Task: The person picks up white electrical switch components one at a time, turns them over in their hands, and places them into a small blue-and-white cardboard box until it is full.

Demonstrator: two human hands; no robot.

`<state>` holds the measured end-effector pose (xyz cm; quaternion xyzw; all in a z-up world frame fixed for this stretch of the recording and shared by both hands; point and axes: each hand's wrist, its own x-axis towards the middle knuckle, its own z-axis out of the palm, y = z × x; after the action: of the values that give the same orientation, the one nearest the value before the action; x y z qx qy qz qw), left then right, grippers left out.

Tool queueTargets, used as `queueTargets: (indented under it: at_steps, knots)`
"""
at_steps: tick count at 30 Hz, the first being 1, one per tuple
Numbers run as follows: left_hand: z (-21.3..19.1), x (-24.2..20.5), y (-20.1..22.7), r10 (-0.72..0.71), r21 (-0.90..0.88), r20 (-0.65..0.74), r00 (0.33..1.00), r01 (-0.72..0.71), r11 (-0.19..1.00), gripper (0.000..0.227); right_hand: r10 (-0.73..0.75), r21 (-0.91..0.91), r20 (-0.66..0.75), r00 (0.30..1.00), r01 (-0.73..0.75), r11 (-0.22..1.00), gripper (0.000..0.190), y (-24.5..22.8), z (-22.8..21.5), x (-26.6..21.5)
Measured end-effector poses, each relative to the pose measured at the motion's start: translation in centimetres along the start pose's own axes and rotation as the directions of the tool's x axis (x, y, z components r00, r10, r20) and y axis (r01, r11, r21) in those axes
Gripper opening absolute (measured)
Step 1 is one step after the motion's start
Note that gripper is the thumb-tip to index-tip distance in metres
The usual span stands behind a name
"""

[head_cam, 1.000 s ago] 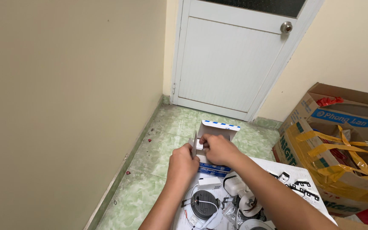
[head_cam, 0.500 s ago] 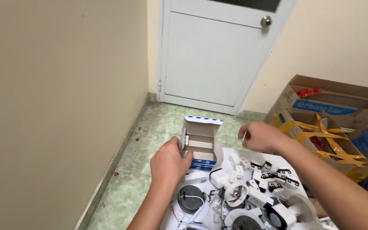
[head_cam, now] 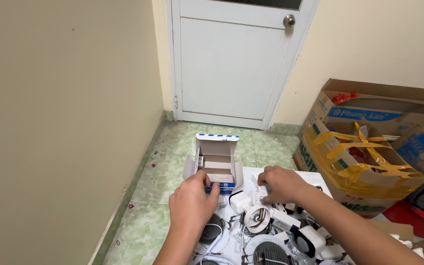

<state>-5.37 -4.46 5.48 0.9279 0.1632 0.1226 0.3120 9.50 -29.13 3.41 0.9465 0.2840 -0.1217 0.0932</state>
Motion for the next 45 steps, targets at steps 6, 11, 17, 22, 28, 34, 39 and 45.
queueTargets:
  at_steps: [6, 11, 17, 22, 28, 34, 39, 45]
  knots:
    - [0.6, -0.3, -0.5, -0.021, 0.034, 0.030, 0.999, 0.020, 0.999, 0.025, 0.028, 0.045, -0.017, 0.999, -0.027, 0.999, 0.052, -0.6, 0.4, -0.3]
    - [1.6, -0.4, 0.1, -0.013, 0.019, 0.027, 1.000, 0.013, 1.000, 0.023, 0.014, 0.093, -0.048, 0.999, -0.009, 0.996, 0.047, -0.3, 0.8, -0.7]
    - [1.7, -0.8, 0.8, 0.003, 0.030, 0.075, 0.997, -0.005, 1.000, 0.025, -0.013, 0.226, -0.038, 0.999, 0.021, 0.974, 0.041, 0.4, 1.1, -1.2]
    - [0.4, -1.6, 2.1, -0.015, -0.082, 0.141, 0.990, 0.027, 0.996, 0.025, 0.080, 0.519, -0.236, 0.969, 0.056, 0.853, 0.052, 0.9, -1.2, -4.9]
    - [1.1, -4.5, 5.5, 0.251, -0.638, 0.185, 0.950, -0.078, 0.766, 0.012, 0.409, 0.891, -0.216, 0.887, 0.007, 0.454, 0.046, -2.2, -3.3, -14.6]
    - [0.7, -7.1, 11.3, 0.317, -0.720, 0.397, 0.861, 0.078, 0.689, 0.048, 0.383, 0.841, -0.485, 0.787, 0.299, 0.450, 0.046, -3.3, -3.4, -18.9]
    - [1.6, -7.5, 11.9, 0.329, -0.783, 0.398, 0.857, 0.129, 0.609, 0.050, 0.470, 0.875, -0.457, 0.755, 0.287, 0.390, 0.051, -3.4, -3.6, -20.1]
    - [1.6, -8.7, 10.8, 0.283, -0.841, 0.352, 0.892, 0.168, 0.514, 0.052, 0.345, 0.918, -0.375, 0.860, 0.396, 0.010, 0.064, -2.3, -1.5, -19.9]
